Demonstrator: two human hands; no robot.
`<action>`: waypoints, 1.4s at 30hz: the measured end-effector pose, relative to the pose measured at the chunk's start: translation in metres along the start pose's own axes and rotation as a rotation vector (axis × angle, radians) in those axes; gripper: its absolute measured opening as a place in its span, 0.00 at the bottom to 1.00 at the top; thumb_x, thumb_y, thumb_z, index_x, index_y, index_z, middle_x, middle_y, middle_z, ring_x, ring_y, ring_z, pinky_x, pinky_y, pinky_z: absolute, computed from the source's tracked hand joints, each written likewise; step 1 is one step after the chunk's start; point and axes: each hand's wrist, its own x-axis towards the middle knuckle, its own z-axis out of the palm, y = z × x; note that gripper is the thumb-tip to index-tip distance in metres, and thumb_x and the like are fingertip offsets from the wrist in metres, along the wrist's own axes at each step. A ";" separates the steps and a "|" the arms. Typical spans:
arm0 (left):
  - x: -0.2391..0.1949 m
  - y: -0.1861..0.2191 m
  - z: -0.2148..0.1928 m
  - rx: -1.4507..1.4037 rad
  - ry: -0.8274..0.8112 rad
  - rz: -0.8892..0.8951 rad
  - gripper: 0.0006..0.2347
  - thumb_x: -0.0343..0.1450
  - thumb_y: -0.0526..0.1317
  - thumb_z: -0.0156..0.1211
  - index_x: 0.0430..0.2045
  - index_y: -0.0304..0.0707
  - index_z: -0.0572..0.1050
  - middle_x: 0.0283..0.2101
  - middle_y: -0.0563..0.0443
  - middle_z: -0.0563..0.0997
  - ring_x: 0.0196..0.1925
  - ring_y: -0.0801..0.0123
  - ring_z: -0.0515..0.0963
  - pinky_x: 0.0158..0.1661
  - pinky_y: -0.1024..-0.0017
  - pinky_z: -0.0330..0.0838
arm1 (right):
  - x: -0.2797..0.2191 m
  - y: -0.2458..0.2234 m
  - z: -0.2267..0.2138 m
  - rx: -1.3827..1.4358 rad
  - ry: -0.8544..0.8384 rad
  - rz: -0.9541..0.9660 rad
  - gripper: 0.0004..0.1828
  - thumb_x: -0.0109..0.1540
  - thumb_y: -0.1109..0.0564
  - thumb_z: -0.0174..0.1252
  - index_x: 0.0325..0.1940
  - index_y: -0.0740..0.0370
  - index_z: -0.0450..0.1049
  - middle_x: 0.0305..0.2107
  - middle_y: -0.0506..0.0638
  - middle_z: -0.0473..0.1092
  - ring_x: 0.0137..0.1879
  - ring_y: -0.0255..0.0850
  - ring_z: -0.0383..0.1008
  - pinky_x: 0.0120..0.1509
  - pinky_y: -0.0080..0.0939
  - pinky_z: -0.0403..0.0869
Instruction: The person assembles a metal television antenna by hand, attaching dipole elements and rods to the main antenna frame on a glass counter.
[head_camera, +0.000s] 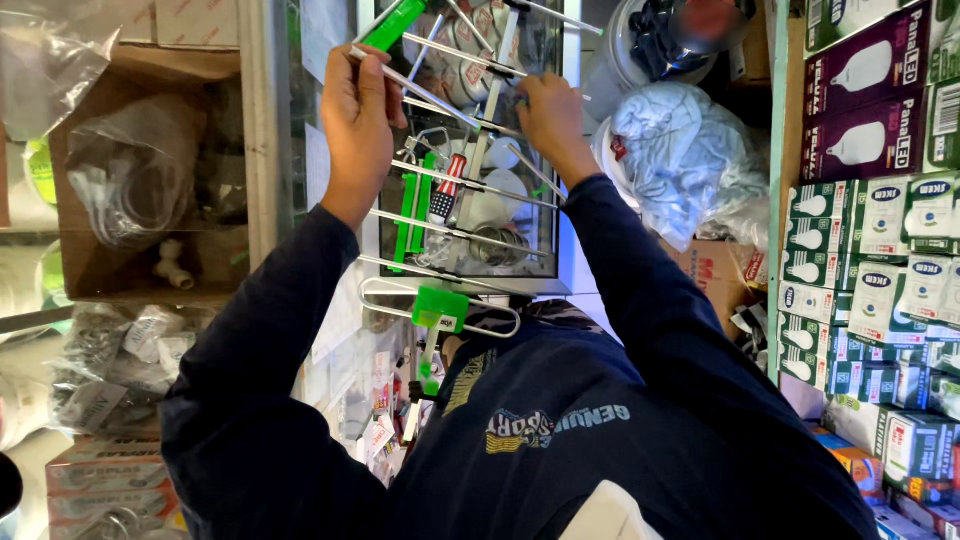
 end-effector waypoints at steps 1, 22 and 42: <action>0.000 -0.001 0.000 -0.039 -0.008 -0.015 0.07 0.86 0.39 0.44 0.45 0.34 0.67 0.30 0.54 0.72 0.26 0.80 0.68 0.28 0.79 0.65 | -0.005 -0.006 -0.011 0.106 0.062 0.016 0.12 0.60 0.57 0.67 0.46 0.58 0.76 0.38 0.54 0.74 0.46 0.52 0.75 0.49 0.54 0.71; -0.059 0.044 0.056 1.014 -0.569 0.557 0.15 0.67 0.39 0.62 0.46 0.33 0.73 0.49 0.42 0.78 0.54 0.54 0.77 0.61 0.45 0.63 | -0.086 -0.130 -0.112 0.526 0.222 -0.057 0.08 0.65 0.67 0.61 0.49 0.63 0.76 0.39 0.54 0.73 0.43 0.41 0.74 0.46 0.39 0.74; -0.054 0.063 0.055 0.748 -0.647 0.555 0.05 0.72 0.39 0.60 0.31 0.39 0.74 0.26 0.44 0.77 0.25 0.47 0.78 0.26 0.53 0.69 | -0.084 -0.113 -0.107 1.399 -0.224 0.255 0.07 0.70 0.57 0.56 0.39 0.59 0.67 0.30 0.41 0.65 0.36 0.29 0.65 0.40 0.32 0.66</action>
